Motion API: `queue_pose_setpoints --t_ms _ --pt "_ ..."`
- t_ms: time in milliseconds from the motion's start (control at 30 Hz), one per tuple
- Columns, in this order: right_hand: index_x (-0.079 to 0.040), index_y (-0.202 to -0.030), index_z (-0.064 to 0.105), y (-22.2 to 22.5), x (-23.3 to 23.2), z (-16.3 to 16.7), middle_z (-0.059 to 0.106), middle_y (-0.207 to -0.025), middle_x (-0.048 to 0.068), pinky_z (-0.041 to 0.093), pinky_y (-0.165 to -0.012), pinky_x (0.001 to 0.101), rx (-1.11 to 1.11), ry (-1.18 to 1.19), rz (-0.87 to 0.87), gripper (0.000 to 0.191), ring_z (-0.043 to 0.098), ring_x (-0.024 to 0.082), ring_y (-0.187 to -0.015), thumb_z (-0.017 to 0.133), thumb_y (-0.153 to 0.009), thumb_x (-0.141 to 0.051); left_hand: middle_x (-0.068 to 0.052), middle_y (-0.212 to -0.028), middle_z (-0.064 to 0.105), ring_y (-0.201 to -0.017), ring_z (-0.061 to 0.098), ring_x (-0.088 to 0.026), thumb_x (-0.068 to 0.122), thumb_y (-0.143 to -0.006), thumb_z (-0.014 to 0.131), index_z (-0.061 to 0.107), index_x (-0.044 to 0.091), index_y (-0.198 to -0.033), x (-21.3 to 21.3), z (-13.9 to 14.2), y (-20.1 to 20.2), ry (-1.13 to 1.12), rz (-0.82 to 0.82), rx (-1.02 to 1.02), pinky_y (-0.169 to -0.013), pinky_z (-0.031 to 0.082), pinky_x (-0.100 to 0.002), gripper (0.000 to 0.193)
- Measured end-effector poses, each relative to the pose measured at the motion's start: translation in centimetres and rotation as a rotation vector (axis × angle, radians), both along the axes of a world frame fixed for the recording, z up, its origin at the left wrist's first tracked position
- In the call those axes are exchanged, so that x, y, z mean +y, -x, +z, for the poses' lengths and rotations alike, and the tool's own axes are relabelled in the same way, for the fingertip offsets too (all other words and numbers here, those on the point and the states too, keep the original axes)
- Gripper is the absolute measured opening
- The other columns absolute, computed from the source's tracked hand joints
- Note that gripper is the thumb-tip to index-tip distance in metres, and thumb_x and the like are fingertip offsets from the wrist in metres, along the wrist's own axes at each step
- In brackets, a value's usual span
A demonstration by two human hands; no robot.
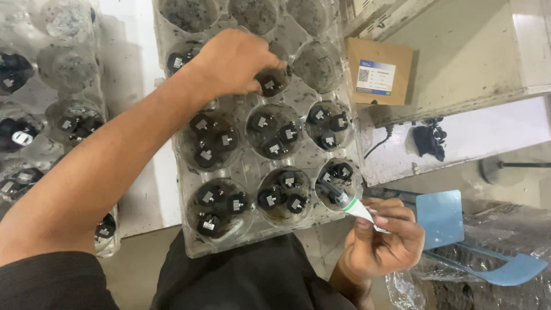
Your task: The person picks black plastic plug components one at a time from plastic trays and squeezes adhesive from a small tube onto each component, then places it back in the tray. They occasionally wipe the tube with a cloth and reach across trays to select the next part.
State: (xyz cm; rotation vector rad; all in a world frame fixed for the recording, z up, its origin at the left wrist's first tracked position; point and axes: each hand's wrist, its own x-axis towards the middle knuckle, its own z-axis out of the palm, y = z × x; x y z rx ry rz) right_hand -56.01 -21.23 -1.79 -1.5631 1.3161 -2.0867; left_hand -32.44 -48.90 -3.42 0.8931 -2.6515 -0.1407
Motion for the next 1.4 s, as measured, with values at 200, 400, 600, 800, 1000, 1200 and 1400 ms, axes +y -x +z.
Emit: queue_pose_setpoints --t_ms 200,400,600,800,1000,1200,1400 --pt "0.004 -0.100 0.062 1.0 -2.5 -1.3 0.064 -0.090 0.014 0.056 -0.075 0.0311 0.037 -0.028 -0.004 0.026 0.067 0.025 -0.086 0.086 -0.094 0.000 -0.004 -0.089 0.072 -0.076 0.069 -0.024 0.027 -0.096 0.087 0.075 0.018 -0.132 0.8 0.2 -9.7 0.055 0.352 0.334 -0.065 0.052 -0.040 0.039" --pt "0.008 -0.101 0.064 0.7 -4.8 -2.4 0.065 -0.094 0.017 0.057 -0.077 0.0323 0.020 -0.057 0.045 0.025 0.069 0.027 -0.089 0.088 -0.093 0.007 -0.002 -0.078 0.070 -0.074 0.069 -0.020 0.019 -0.094 0.081 0.074 0.008 -0.099 3.2 -5.5 -27.2 0.301 0.833 0.227 -0.072 0.055 -0.034 0.014" --pt "0.007 -0.102 0.063 -1.9 -5.7 -3.1 0.065 -0.093 0.016 0.058 -0.078 0.0325 0.031 -0.094 0.083 0.025 0.070 0.028 -0.089 0.086 -0.092 0.009 -0.006 -0.093 0.077 -0.084 0.072 -0.026 0.016 -0.079 0.082 0.080 0.011 -0.104 4.9 -15.0 -36.3 0.339 1.009 0.086 -0.077 0.057 -0.034 0.026" --pt "0.006 -0.102 0.063 -5.3 -4.8 -3.6 0.066 -0.094 0.016 0.056 -0.079 0.0318 0.093 -0.136 0.093 0.022 0.068 0.026 -0.088 0.083 -0.094 0.010 -0.014 -0.095 0.076 -0.086 0.069 -0.035 0.039 -0.079 0.091 0.081 0.011 -0.099 1.3 -19.1 -39.9 0.237 1.259 -0.024 -0.079 0.055 -0.046 0.036" --pt "0.002 -0.100 0.062 -6.4 -3.8 -4.1 0.069 -0.094 0.018 0.060 -0.087 0.0325 0.160 -0.264 0.073 0.017 0.072 0.025 -0.095 0.076 -0.092 0.009 -0.016 -0.095 0.075 -0.085 0.070 -0.039 0.050 -0.076 0.088 0.081 0.016 -0.102 -2.0 -20.0 -41.5 -0.212 1.435 -0.044 -0.071 0.056 -0.051 0.044" --pt "-0.001 -0.111 0.061 -6.5 -2.9 -5.7 0.070 -0.094 0.017 0.058 -0.087 0.0273 0.190 -0.255 0.029 0.023 0.070 0.020 -0.093 0.073 -0.093 0.009 -0.016 -0.095 0.076 -0.085 0.071 -0.037 0.051 -0.080 0.087 0.081 0.015 -0.098 -0.2 -19.7 -41.4 -0.117 1.434 -0.047 -0.074 0.057 -0.050 0.041" --pt "-0.001 -0.111 0.057 -6.9 -2.9 -6.8 0.069 -0.109 0.020 0.061 -0.083 0.0251 -0.030 -0.278 -0.007 0.023 0.073 0.019 -0.096 0.072 -0.095 0.006 -0.016 -0.112 0.073 -0.091 0.073 -0.027 0.014 -0.091 0.091 0.068 -0.002 -0.114 4.1 -16.4 -36.6 0.069 1.123 1.087 -0.075 0.060 -0.039 0.036"
